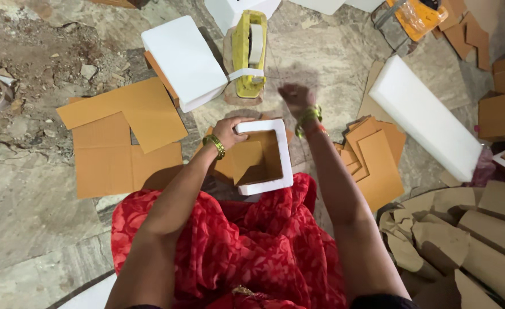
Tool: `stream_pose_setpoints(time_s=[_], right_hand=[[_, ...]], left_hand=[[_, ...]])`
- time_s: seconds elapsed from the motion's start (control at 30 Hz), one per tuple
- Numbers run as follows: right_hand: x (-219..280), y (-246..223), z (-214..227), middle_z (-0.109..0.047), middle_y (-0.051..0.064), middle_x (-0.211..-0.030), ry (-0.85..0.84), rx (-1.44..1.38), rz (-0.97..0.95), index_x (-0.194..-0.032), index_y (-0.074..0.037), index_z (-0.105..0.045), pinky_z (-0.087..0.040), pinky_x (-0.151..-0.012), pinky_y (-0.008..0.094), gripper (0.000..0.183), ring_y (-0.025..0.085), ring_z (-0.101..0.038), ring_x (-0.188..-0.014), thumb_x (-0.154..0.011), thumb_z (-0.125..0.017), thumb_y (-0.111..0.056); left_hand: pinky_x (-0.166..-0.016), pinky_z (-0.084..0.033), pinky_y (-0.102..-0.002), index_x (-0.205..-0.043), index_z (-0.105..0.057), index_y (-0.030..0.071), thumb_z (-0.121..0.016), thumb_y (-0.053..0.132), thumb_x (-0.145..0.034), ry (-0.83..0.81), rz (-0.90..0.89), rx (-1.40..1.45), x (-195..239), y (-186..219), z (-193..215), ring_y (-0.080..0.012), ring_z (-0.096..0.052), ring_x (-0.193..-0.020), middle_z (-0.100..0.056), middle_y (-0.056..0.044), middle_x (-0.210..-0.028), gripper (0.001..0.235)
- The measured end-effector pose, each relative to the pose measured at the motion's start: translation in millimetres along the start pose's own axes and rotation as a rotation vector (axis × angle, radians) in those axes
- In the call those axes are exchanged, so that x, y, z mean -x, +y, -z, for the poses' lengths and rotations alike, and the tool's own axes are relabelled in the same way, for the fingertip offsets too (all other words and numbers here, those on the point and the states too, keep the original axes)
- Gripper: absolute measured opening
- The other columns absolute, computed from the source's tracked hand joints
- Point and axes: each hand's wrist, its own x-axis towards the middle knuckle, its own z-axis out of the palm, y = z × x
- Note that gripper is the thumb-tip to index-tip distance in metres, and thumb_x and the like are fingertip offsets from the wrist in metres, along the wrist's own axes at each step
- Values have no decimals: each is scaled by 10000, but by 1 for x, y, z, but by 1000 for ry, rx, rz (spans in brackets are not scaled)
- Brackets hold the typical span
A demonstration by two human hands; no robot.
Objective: The person folds brown cardboard pieces by hand and fits them into white foam frames while sitting on the floor.
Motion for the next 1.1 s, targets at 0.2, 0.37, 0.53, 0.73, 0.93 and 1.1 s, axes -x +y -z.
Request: stream_pose_setpoints(time_s=[0.2, 0.37, 0.53, 0.73, 0.93, 1.1], right_hand=[[-47, -57, -36, -701, 10, -810, -182, -366, -277, -1081, -94, -782, -517, -603, 290, 443, 77, -582, -666, -914, -755, -504], [-53, -71, -40, -709, -20, -853, -212, -449, -437, -1019, -106, -779, -511, -570, 254, 371, 52, -575, -644, -874, -803, -447], [-45, -73, -31, -763, -23, -880, -185, -370, -401, -1087, -150, -810, -478, -609, 264, 342, 93, -565, -684, -882, -796, -423], [99, -50, -25, -712, 223, -950, -559, -1805, -365, -975, 12, -618, -585, -752, 473, 153, 352, -701, -831, -980, -615, -141], [193, -100, -23, -679, 105, -888, -361, -1108, -679, -1036, 28, -621, -650, -741, 426, 100, 218, -691, -762, -1015, -579, -60], [190, -82, -49, -688, 107, -876, -355, -1001, -744, -1067, 31, -641, -644, -712, 375, 144, 205, -690, -732, -985, -602, -81]], left_hand=[[-725, -599, -270, -1293, -697, 352, -840, 182, -741, -134, 173, -48, 1, 27, 13, -85, -699, -772, -786, 23, -1004, 595], [-670, -577, -280, -1309, -702, 388, -806, 187, -781, -181, 309, -85, 1, 29, 13, -94, -656, -701, -792, 42, -954, 575], [-703, -590, -239, -1286, -704, 360, -801, 133, -750, -150, 181, 38, -6, 22, 1, -58, -691, -734, -799, 62, -963, 590], [-715, -609, -250, -1258, -712, 324, -821, 137, -733, -149, 96, 62, -18, -2, -9, -69, -709, -762, -799, 33, -963, 569], [-677, -584, -284, -1282, -690, 436, -820, 293, -844, -219, 296, -290, -20, 11, -9, -112, -692, -721, -789, 25, -916, 480], [-722, -607, -299, -1314, -655, 446, -789, 197, -771, -213, 278, -275, -13, 16, -10, -118, -712, -765, -778, 54, -1022, 613]])
